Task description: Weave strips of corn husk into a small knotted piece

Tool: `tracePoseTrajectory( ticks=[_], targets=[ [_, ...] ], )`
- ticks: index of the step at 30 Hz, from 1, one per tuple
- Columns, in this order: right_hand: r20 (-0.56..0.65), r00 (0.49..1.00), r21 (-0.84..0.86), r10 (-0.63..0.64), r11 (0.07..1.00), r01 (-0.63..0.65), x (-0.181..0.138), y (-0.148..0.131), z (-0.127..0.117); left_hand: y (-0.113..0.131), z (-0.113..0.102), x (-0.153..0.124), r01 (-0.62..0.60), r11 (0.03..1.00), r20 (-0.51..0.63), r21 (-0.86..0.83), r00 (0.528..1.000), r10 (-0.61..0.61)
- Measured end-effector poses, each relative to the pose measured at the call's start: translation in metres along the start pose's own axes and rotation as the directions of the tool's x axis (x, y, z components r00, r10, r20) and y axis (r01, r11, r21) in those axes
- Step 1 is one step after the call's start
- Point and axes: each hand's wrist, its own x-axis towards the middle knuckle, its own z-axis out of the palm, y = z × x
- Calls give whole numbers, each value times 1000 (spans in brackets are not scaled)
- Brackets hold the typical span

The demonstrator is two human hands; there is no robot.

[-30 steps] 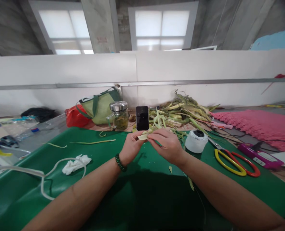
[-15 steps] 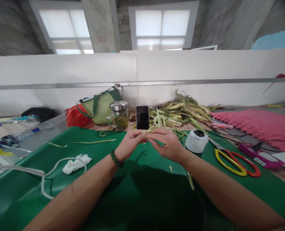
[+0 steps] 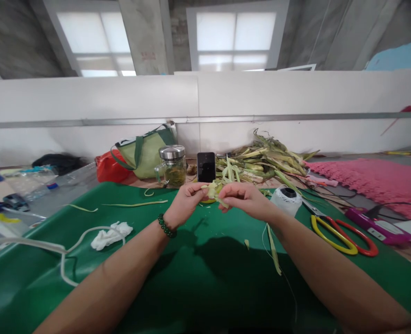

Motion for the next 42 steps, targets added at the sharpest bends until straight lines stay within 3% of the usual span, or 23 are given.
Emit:
tracePoseTrajectory(
  ticks=[3,5,8,11,14,18,23,33,38,42],
  targets=[
    [65,996,66,-57,996,52,0,0,-4,3,-3,0,-28,998,30,61,999,26],
    [43,994,36,-96,995,95,0,2,-4,5,-3,-1,-47,992,66,120,997,39],
    [-45,981,-186,-189,966,178,2,5,-1,7,-1,-4,-101,965,97,241,992,79],
    [-109,929,-456,-355,848,271,3,10,3,6,4,-6,-168,919,133,357,983,128],
    [-119,878,-585,-464,747,315,5,15,8,3,9,-8,-194,894,155,404,978,141],
    [-147,878,-579,-455,760,296,4,11,9,3,10,-7,-158,924,140,349,983,116],
    [-30,895,-487,-446,788,376,-1,-1,4,6,7,-6,-14,990,67,140,998,5],
    [-69,874,-781,-481,571,252,2,15,16,6,15,-10,137,981,114,-138,986,-121],
    [-158,866,-776,-474,602,187,1,13,16,6,15,-12,193,961,65,-196,981,-184],
    [-287,849,-730,-443,675,105,3,14,16,5,14,-11,157,979,101,-130,984,-145]
  ],
)
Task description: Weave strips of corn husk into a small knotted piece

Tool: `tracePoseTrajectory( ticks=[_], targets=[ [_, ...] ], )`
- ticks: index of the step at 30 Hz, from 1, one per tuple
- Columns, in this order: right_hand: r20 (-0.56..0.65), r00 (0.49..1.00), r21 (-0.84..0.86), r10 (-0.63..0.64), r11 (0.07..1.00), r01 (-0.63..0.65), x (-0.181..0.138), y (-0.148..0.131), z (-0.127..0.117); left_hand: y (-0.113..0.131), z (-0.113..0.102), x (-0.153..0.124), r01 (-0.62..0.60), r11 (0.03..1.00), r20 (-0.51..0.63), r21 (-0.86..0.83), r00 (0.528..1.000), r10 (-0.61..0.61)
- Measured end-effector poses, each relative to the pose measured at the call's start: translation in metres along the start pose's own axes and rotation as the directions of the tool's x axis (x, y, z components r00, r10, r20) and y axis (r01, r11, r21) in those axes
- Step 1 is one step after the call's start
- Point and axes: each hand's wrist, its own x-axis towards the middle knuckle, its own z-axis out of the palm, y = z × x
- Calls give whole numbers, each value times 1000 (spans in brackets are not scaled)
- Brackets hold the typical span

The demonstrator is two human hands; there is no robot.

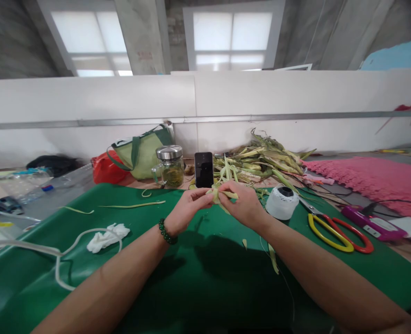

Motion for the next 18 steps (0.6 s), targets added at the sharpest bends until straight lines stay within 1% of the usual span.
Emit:
tracePoseTrajectory(
  ticks=[2,5,10,12,13,14,15,17,18],
  targets=[
    [2,998,45,64,997,-64,1,0,0,-1,-1,1,-11,998,-8,57,1000,12],
    [46,991,128,128,983,-132,4,0,-3,-3,-3,4,-14,996,-38,90,999,18],
    [97,967,240,238,937,-254,8,3,-10,-3,-5,6,-30,998,-54,51,998,33],
    [75,961,254,266,927,-276,9,7,-11,-2,-5,6,-25,999,-79,26,997,27],
    [35,965,247,261,933,-261,9,9,-11,-2,-6,6,-18,1000,-92,10,996,19],
    [-26,973,223,229,950,-218,9,11,-12,-2,-6,6,-9,1000,-102,-8,995,8],
    [-95,982,180,164,973,-145,9,12,-13,-1,-7,7,0,1000,-109,-27,994,-3],
    [-202,978,52,-43,997,55,8,12,-17,-1,-8,7,16,998,-109,-64,994,-23],
    [-212,965,-14,-157,987,158,8,11,-19,-1,-9,6,21,997,-104,-75,994,-29]
  ],
)
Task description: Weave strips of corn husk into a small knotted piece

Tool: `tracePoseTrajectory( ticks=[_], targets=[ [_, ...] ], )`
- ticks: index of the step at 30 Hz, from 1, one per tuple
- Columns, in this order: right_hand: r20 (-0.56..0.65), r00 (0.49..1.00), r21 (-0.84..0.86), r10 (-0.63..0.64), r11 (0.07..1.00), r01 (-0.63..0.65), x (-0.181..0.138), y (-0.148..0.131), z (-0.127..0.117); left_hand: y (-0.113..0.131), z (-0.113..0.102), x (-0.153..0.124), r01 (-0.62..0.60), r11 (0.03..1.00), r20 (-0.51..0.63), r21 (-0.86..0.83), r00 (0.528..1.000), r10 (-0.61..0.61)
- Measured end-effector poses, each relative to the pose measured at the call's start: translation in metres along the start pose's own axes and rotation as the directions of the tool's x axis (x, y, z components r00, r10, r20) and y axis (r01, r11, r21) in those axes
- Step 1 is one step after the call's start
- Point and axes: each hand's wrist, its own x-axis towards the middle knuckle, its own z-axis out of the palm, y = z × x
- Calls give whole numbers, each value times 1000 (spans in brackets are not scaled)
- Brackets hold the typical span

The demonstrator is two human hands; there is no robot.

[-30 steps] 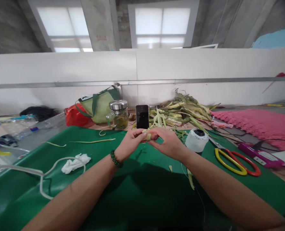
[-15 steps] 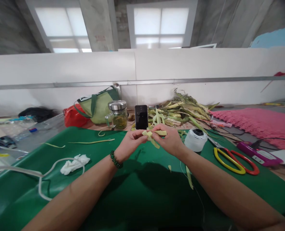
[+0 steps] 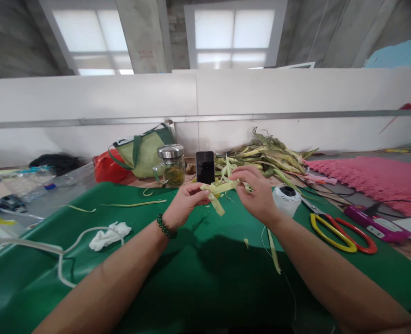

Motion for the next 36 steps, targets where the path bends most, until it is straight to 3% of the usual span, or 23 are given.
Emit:
tracePoseTrajectory(
  ticks=[3,5,7,11,15,20,24,28,36],
  targets=[
    [159,957,-45,-243,967,253,1,-7,-5,1,-1,-1,0,1000,27,6,1000,0],
    [329,893,-57,-308,937,344,1,-12,-5,1,-2,-1,-8,1000,44,18,999,7],
    [426,844,-85,-325,915,396,0,-14,-1,0,-1,-1,-9,1000,54,18,999,8],
    [382,867,-15,-321,935,353,0,-9,5,-1,-2,-1,-1,1000,85,31,996,-1],
    [405,887,170,-221,972,164,3,0,3,1,-5,0,0,996,124,93,992,-12],
    [368,925,220,-89,975,6,4,5,2,4,-7,1,-51,980,207,192,978,10],
    [283,953,60,-106,994,92,0,2,4,3,-2,0,-54,968,227,244,974,-3],
    [266,939,-98,-217,963,250,-3,-1,8,2,4,-2,-32,966,202,256,979,-21],
    [303,908,-112,-289,936,335,-7,-4,13,2,5,-5,70,974,162,217,981,-107]
  ],
)
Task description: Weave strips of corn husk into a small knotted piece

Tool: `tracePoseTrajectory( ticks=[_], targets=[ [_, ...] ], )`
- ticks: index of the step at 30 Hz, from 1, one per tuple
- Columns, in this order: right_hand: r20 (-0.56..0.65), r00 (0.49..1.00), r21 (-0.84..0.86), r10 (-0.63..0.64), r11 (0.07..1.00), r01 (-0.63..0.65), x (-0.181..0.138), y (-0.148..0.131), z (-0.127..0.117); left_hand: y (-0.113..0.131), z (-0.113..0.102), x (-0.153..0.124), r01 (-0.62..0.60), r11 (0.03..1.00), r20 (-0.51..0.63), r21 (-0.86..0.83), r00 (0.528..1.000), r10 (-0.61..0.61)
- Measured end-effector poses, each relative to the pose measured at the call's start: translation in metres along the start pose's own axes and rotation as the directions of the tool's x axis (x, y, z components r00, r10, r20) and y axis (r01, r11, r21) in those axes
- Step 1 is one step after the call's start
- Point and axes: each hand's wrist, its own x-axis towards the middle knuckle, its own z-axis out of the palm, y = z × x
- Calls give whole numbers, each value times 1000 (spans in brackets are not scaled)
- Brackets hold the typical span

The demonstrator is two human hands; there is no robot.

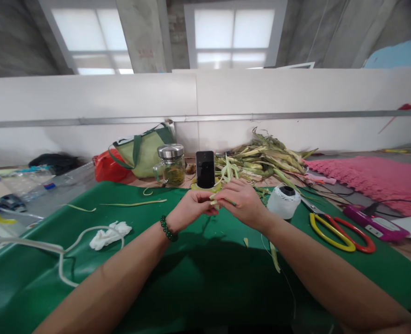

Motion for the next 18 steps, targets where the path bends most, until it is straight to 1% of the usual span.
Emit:
tracePoseTrajectory(
  ticks=[3,6,10,12,15,18],
  targets=[
    [-7,1000,51,-13,999,13,0,-1,2,1,0,0,41,998,-2,-53,999,-41],
    [14,1000,85,0,996,-1,1,-1,4,2,0,-1,72,988,18,-135,997,-70],
    [16,1000,61,16,998,-16,0,0,6,4,0,-3,43,962,93,-268,996,-18],
    [19,1000,45,21,999,-22,-1,0,7,4,0,-4,14,967,104,-255,995,13],
    [0,998,52,63,997,-62,-2,1,8,2,-1,-3,-7,991,62,-136,998,16],
    [-24,989,147,149,979,-144,-2,0,5,-2,-4,0,0,994,35,-109,999,4]
  ],
)
